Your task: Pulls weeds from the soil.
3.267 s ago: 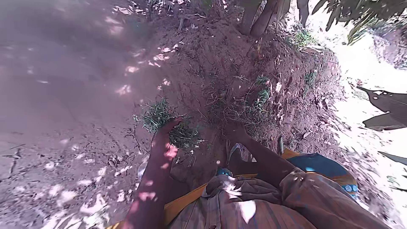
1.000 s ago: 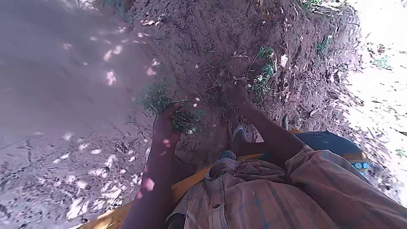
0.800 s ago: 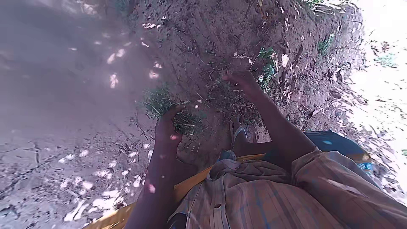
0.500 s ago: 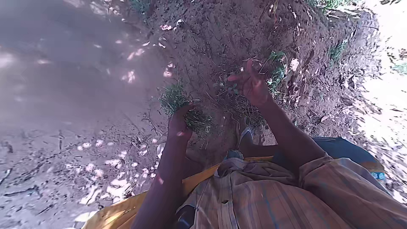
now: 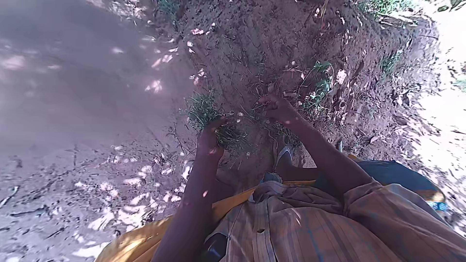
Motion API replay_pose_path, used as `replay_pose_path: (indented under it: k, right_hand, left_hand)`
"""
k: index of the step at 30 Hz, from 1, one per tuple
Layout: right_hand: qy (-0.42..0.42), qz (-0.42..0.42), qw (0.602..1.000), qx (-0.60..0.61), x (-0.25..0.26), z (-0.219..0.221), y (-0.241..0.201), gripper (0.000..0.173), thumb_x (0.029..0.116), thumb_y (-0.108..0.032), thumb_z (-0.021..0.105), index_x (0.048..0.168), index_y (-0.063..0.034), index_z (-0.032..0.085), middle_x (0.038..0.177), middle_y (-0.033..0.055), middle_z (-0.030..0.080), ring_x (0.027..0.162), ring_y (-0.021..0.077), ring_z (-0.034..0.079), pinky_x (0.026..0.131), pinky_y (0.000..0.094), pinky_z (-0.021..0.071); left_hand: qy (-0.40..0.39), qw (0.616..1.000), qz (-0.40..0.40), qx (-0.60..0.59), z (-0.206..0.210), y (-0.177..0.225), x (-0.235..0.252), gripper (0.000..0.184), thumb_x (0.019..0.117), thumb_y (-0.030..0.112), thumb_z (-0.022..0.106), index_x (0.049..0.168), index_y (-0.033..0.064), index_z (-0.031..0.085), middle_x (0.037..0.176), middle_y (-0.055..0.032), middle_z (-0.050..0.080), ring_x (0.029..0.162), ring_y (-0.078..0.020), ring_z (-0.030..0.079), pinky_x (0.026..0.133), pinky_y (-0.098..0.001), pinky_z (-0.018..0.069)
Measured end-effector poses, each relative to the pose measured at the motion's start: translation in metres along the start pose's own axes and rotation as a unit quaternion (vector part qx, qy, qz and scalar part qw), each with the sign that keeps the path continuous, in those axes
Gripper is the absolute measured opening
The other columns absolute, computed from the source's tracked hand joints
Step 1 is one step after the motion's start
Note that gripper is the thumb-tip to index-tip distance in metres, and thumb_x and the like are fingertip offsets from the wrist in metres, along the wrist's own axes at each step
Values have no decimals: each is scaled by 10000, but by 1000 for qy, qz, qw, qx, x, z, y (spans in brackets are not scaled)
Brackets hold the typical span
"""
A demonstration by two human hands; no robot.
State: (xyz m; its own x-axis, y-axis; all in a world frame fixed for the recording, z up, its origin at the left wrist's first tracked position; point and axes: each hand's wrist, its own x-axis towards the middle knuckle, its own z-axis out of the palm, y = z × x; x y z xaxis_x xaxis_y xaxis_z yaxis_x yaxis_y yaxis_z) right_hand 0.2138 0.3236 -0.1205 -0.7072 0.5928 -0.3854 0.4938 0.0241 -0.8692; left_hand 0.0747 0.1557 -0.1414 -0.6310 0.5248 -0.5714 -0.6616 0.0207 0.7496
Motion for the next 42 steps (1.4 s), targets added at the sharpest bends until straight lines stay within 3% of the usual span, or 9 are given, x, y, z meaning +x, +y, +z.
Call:
replay_pose_path:
  k: [5, 7, 10, 13, 15, 18, 23, 34, 42]
  right_hand:
    - [-57, -87, 985, 139, -9, -13, -17, 265, 1001, 31, 520, 1253, 0, 597, 850, 1, 631, 670, 44, 617, 625, 207, 558]
    - [-59, -79, 995, 8, 3, -26, 10, 301, 973, 50, 519, 1263, 25, 595, 895, 76, 653, 739, 118, 654, 700, 282, 588]
    - [-68, 36, 965, -252, 14, -26, 41, 325, 985, 44, 521, 1291, 40, 628, 1206, 267, 650, 1048, 362, 655, 959, 548, 489]
    - [-90, -41, 992, -78, 3, -17, 17, 267, 1004, 11, 519, 1247, 37, 627, 999, 126, 654, 770, 136, 613, 709, 302, 539]
    - [-82, -88, 992, 47, 2, -21, 5, 253, 985, 37, 509, 1214, 40, 616, 918, 65, 663, 731, 64, 640, 684, 236, 575]
    - [-19, 11, 995, -96, 11, -31, 18, 300, 990, 45, 521, 1268, 38, 633, 1052, 169, 689, 804, 188, 654, 759, 382, 550]
    - [-103, -55, 990, 77, -5, -11, -3, 316, 983, 39, 546, 1295, 16, 587, 864, 32, 676, 575, 14, 558, 510, 159, 463]
    - [-97, -64, 978, 175, -12, 14, 6, 314, 986, 48, 532, 1279, -41, 600, 843, 30, 675, 565, 23, 560, 489, 155, 465]
    - [-91, -22, 995, 45, -25, 51, -9, 413, 1017, -6, 566, 1425, -25, 499, 900, 103, 642, 620, 76, 521, 569, 227, 448]
  left_hand:
    - [9, 1000, 9, -4, 1, -1, 0, 66, 1015, 120, 556, 1068, 111, 595, 885, -9, 675, 768, -101, 678, 692, -281, 591]
    - [10, 1000, 12, -5, 0, -1, -1, 61, 1017, 111, 552, 1065, 106, 589, 877, -10, 669, 762, -99, 676, 692, -277, 591]
    - [10, 1000, 17, 9, 4, 4, -3, 58, 1027, 125, 538, 1058, 119, 588, 861, 1, 660, 744, -82, 667, 670, -259, 584]
    - [28, 999, 15, 27, 6, 3, -5, 70, 1015, 130, 572, 1077, 113, 600, 890, -5, 671, 770, -89, 671, 681, -276, 586]
    - [42, 998, 10, 51, 4, -2, -3, 106, 995, 128, 601, 1096, 100, 614, 921, -16, 679, 799, -104, 674, 699, -295, 583]
    - [42, 997, 20, 62, 4, -1, -2, 119, 994, 114, 599, 1111, 99, 604, 922, -15, 667, 800, -96, 664, 702, -289, 574]
    - [41, 996, 17, 72, 8, 1, -7, 94, 1004, 119, 590, 1088, 85, 615, 912, -17, 669, 798, -96, 663, 710, -291, 575]
    - [-32, 995, 56, 82, 12, 2, -19, 153, 951, -35, 604, 1071, 60, 617, 898, -9, 682, 808, -85, 667, 740, -270, 573]
    - [-27, 980, 88, 179, 13, 1, -24, 306, 890, -117, 620, 1147, 42, 571, 928, 14, 644, 828, -27, 636, 756, -214, 547]
